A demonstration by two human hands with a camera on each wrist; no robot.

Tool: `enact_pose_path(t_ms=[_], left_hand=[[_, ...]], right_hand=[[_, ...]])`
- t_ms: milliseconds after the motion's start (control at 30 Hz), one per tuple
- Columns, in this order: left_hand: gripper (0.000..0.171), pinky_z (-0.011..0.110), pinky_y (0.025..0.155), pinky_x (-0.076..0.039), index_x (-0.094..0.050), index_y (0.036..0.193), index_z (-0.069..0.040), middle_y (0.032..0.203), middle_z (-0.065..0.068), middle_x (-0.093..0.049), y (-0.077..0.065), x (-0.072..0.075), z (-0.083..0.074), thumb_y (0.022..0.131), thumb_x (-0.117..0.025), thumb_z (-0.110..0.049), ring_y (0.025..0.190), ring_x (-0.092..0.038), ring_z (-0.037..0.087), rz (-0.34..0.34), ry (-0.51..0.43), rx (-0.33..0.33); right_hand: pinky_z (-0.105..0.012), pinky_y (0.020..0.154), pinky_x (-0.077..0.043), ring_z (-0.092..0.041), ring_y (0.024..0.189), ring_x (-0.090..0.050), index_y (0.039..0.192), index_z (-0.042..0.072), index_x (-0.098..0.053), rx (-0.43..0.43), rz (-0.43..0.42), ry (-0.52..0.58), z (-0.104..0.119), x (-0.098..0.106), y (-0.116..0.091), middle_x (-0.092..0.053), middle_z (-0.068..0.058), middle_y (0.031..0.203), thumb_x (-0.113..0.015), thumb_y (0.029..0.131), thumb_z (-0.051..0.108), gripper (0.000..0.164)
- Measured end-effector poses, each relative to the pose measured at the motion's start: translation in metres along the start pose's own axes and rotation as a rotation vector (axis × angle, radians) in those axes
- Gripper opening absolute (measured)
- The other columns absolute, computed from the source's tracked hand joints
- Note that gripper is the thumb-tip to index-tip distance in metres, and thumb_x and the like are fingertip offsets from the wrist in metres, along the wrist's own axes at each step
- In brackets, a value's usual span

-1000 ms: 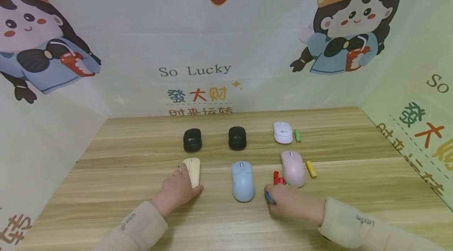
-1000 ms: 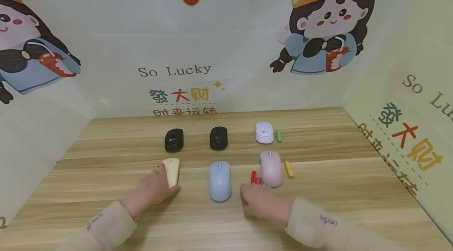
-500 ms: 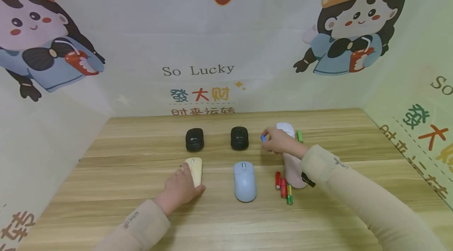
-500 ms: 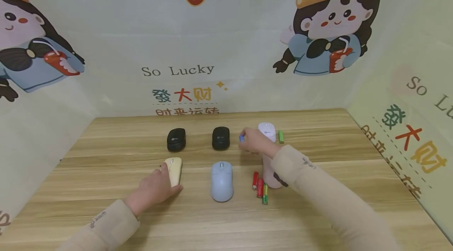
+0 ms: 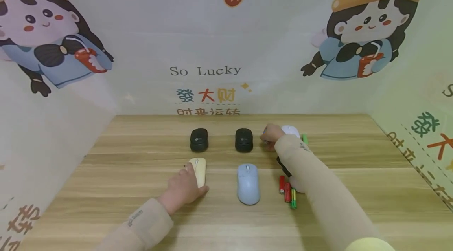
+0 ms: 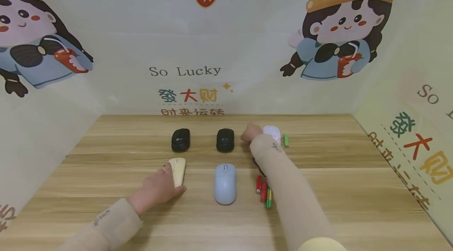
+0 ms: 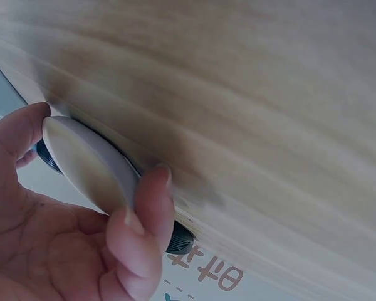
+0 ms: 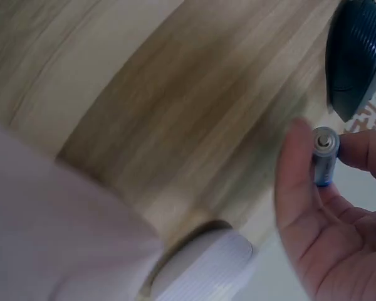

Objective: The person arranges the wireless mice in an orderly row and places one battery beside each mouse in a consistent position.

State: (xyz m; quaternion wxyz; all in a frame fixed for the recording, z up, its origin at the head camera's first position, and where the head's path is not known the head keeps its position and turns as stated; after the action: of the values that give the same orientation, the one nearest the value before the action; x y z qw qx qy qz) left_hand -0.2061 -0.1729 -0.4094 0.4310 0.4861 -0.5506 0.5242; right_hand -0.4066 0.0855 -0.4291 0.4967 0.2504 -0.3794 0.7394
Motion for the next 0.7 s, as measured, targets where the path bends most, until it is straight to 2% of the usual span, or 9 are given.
enact_pose_path(t_ms=[67, 233, 300, 467, 567, 600, 633, 667, 700], left_hand=[[0.094, 0.043, 0.064, -0.049, -0.027, 0.133, 0.016, 0.113, 0.034, -0.051, 0.0, 0.0, -0.001, 0.078, -0.063, -0.05, 0.081, -0.059, 0.036, 0.007, -0.003, -0.001], [0.094, 0.041, 0.063, -0.049, -0.027, 0.133, 0.016, 0.113, 0.034, -0.051, 0.0, 0.0, -0.002, 0.078, -0.064, -0.05, 0.08, -0.059, 0.035, 0.014, -0.001, 0.0], [0.094, 0.041, 0.062, -0.049, -0.027, 0.134, 0.016, 0.113, 0.034, -0.051, 0.0, 0.0, -0.002, 0.079, -0.063, -0.051, 0.078, -0.059, 0.034, 0.017, 0.005, -0.003], [0.093, 0.041, 0.061, -0.049, -0.027, 0.134, 0.016, 0.113, 0.034, -0.051, -0.002, 0.001, -0.002, 0.079, -0.063, -0.05, 0.076, -0.058, 0.033, 0.018, 0.004, -0.002], [0.093, 0.041, 0.061, -0.049, -0.027, 0.133, 0.016, 0.113, 0.034, -0.05, -0.003, 0.002, -0.002, 0.079, -0.063, -0.05, 0.077, -0.058, 0.033, 0.021, 0.005, -0.002], [0.093, 0.041, 0.062, -0.049, -0.027, 0.134, 0.016, 0.113, 0.034, -0.051, -0.003, 0.002, -0.002, 0.079, -0.063, -0.05, 0.077, -0.058, 0.033, 0.023, 0.004, -0.002], [0.093, 0.041, 0.062, -0.049, -0.027, 0.134, 0.016, 0.113, 0.034, -0.05, -0.003, 0.002, -0.002, 0.079, -0.063, -0.05, 0.077, -0.058, 0.033, 0.025, 0.003, -0.002], [0.093, 0.041, 0.062, -0.049, -0.027, 0.134, 0.016, 0.113, 0.034, -0.05, -0.003, 0.002, -0.002, 0.079, -0.063, -0.05, 0.077, -0.058, 0.033, 0.027, 0.001, -0.002], [0.093, 0.041, 0.062, -0.049, -0.027, 0.134, 0.016, 0.113, 0.034, -0.05, -0.003, 0.002, -0.002, 0.079, -0.063, -0.05, 0.077, -0.058, 0.033, 0.028, 0.001, -0.003]], right_hand=[[-0.027, 0.042, -0.048, -0.016, 0.042, -0.055, 0.065, 0.001, -0.055, -0.025, 0.001, -0.065, 0.002, -0.002, -0.003, -0.056, -0.01, 0.056, -0.051, 0.079, 0.006, 0.016], [-0.021, 0.045, -0.047, -0.009, 0.04, -0.051, 0.066, -0.001, -0.06, -0.061, -0.031, -0.171, 0.022, -0.001, -0.03, -0.056, -0.007, 0.058, -0.055, 0.078, 0.008, 0.016], [-0.022, 0.049, -0.048, -0.011, 0.046, -0.053, 0.068, 0.001, -0.061, -0.037, -0.049, -0.201, -0.002, -0.011, 0.004, -0.059, -0.007, 0.063, -0.058, 0.077, 0.013, 0.015], [-0.032, 0.058, -0.047, -0.024, 0.063, -0.057, 0.072, 0.005, -0.063, 0.058, -0.097, -0.296, -0.077, -0.047, 0.116, -0.062, -0.011, 0.074, -0.058, 0.076, 0.024, 0.02], [-0.034, 0.06, -0.048, -0.024, 0.065, -0.058, 0.072, 0.005, -0.063, 0.06, -0.093, -0.289, -0.079, -0.05, 0.119, -0.064, -0.01, 0.074, -0.058, 0.077, 0.024, 0.02], [-0.035, 0.063, -0.048, -0.024, 0.068, -0.059, 0.075, 0.005, -0.064, 0.04, -0.072, -0.281, -0.076, -0.049, 0.115, -0.065, -0.01, 0.077, -0.059, 0.078, 0.025, 0.021], [-0.034, 0.061, -0.048, -0.023, 0.066, -0.058, 0.074, 0.005, -0.064, 0.054, -0.084, -0.279, -0.065, -0.046, 0.098, -0.064, -0.009, 0.075, -0.058, 0.079, 0.023, 0.019], [-0.032, 0.055, -0.046, -0.022, 0.06, -0.056, 0.069, 0.006, -0.062, 0.062, -0.087, -0.272, -0.065, -0.045, 0.096, -0.062, -0.009, 0.068, -0.058, 0.077, 0.023, 0.018], [-0.034, 0.058, -0.047, -0.023, 0.063, -0.057, 0.073, 0.006, -0.063, 0.034, -0.067, -0.262, -0.062, -0.044, 0.091, -0.064, -0.008, 0.071, -0.059, 0.079, 0.024, 0.019]])
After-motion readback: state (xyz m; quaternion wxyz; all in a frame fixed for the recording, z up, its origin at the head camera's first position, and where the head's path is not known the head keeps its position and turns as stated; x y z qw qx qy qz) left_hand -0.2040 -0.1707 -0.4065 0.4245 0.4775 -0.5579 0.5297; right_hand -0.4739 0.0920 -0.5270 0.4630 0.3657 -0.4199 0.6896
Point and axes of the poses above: each hand's wrist, its own y-axis towards the middle knuckle, its own x-axis out of the back of the hand, z = x × y, the point moved 3 cm from there along y, towards the middle knuckle
